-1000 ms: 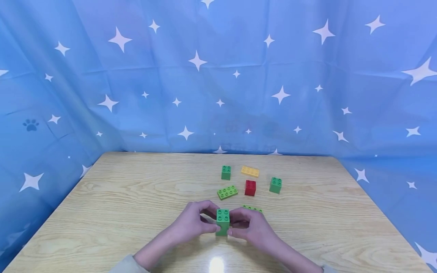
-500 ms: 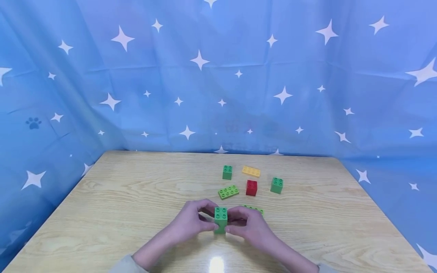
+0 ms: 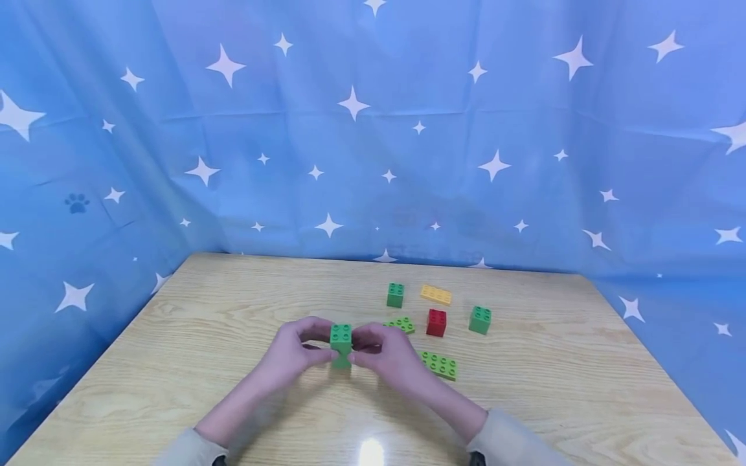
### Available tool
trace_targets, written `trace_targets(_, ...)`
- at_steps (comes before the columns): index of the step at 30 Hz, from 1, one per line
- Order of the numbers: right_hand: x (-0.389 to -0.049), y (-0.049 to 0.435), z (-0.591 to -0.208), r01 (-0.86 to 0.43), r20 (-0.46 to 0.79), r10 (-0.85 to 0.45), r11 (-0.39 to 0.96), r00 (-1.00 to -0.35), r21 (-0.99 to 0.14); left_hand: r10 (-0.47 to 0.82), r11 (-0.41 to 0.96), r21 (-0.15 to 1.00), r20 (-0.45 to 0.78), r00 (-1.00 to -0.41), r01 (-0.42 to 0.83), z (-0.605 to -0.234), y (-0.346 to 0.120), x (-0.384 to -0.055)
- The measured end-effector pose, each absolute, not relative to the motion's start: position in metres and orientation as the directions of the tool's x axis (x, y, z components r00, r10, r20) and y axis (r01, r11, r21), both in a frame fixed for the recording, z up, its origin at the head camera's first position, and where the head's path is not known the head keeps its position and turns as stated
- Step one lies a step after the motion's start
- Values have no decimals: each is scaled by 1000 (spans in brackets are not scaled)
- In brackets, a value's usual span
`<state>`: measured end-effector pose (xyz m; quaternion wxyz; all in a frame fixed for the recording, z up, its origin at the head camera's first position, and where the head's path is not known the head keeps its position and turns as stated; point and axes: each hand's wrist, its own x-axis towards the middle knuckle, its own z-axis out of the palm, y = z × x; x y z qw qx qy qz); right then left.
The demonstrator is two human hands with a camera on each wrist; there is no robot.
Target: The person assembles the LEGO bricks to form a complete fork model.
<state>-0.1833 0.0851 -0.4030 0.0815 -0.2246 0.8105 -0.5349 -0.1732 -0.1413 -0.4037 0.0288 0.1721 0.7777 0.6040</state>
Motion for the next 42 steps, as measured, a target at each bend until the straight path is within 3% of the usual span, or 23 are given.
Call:
trace_targets(13,-216,36,-404,-287,108,-467,332,-877,-899,124,260,952,131,-984,160,-405,-177,-184)
trace_targets(31,-223,19,-418,-266,87,-461,338,-883,-903,106,281,949,118,-987,143,-415,-190,-188)
trace_targets(42,-219,48,-406,-279,105,-445,347,-890,-895,146,226,963,116,-983,147,-412,-193,-186)
